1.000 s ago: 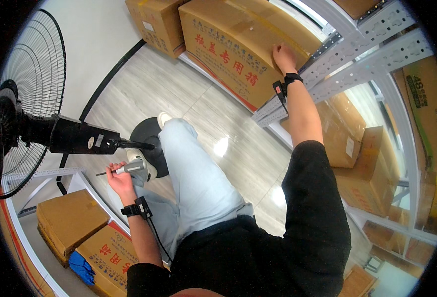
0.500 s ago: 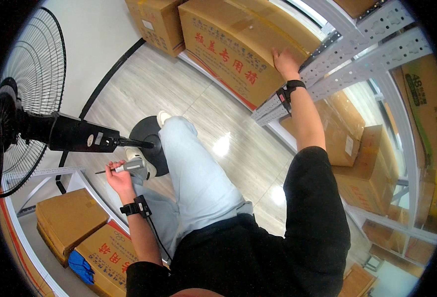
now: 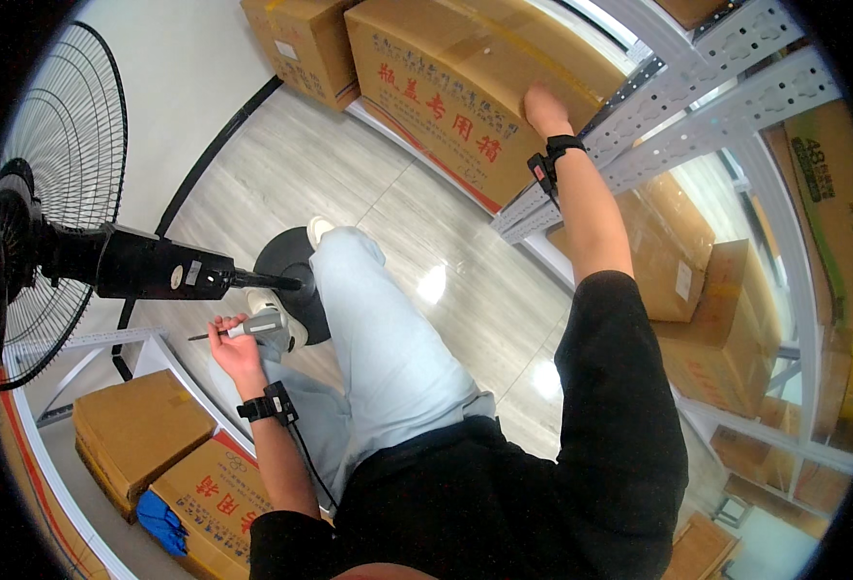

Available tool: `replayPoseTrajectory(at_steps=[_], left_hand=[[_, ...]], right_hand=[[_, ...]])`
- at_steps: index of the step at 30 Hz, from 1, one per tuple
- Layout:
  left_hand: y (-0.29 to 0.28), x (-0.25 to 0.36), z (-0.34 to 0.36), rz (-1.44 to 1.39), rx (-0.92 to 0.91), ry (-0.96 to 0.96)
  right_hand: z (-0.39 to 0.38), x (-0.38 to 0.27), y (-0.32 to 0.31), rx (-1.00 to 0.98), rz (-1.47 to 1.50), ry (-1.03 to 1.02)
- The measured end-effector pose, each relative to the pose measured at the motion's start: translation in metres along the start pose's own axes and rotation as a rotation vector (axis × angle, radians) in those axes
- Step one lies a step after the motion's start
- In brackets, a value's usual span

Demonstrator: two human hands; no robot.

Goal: The person sits on the floor and uses a screwdriver to remove screws from the base of a standing fan. They then use a heat gun to apply heat to the fan's base and neck area, likely to loosen adhesive or soften plastic. The person continues to manipulate the fan's components with both hands.

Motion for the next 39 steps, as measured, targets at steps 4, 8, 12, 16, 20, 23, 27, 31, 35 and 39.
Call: replayPoseTrajectory(at_steps=[4, 8, 12, 16, 20, 23, 27, 31, 35, 39], left_hand=[[0.000, -0.001, 0.001, -0.006, -0.002, -0.010], [-0.002, 0.002, 0.001, -0.002, -0.003, 0.005], [0.003, 0.001, -0.003, 0.006, 0.019, 0.013], [0.002, -0.001, -0.001, 0.011, 0.022, 0.003], [0.000, 0.002, -0.001, 0.001, 0.008, 0.011], [0.000, 0.006, -0.001, -0.007, 0.013, 0.019], [0.004, -0.003, -0.001, -0.012, 0.019, -0.006], [0.003, 0.001, -0.002, -0.011, 0.028, 0.006], [0.005, 0.003, -0.005, 0.016, 0.018, 0.032], [0.006, 0.000, -0.004, 0.015, 0.022, 0.018]], right_hand=[[0.000, 0.005, 0.000, 0.042, -0.004, 0.038], [0.001, -0.006, -0.002, -0.031, -0.067, 0.097], [0.003, -0.002, 0.004, -0.060, -0.055, 0.074], [0.012, 0.014, 0.015, -0.081, 0.011, 0.105], [0.011, 0.008, 0.011, 0.006, 0.055, 0.133], [0.011, 0.003, 0.010, -0.019, 0.109, 0.161], [0.018, 0.030, 0.027, -0.011, 0.069, 0.142], [0.018, 0.031, 0.029, 0.084, 0.041, 0.054], [0.020, 0.055, 0.030, 0.015, 1.474, 0.701], [0.014, 0.063, 0.029, -0.038, 2.395, 0.939]])
Point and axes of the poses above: each hand's wrist, its own z-axis towards the middle knuckle, its own y-axis out of the palm, x = y × z, the point moved 5 cm from there along z, towards the middle knuckle, and after that the axes turned 8 degrees about x, right-handed, at the moved point
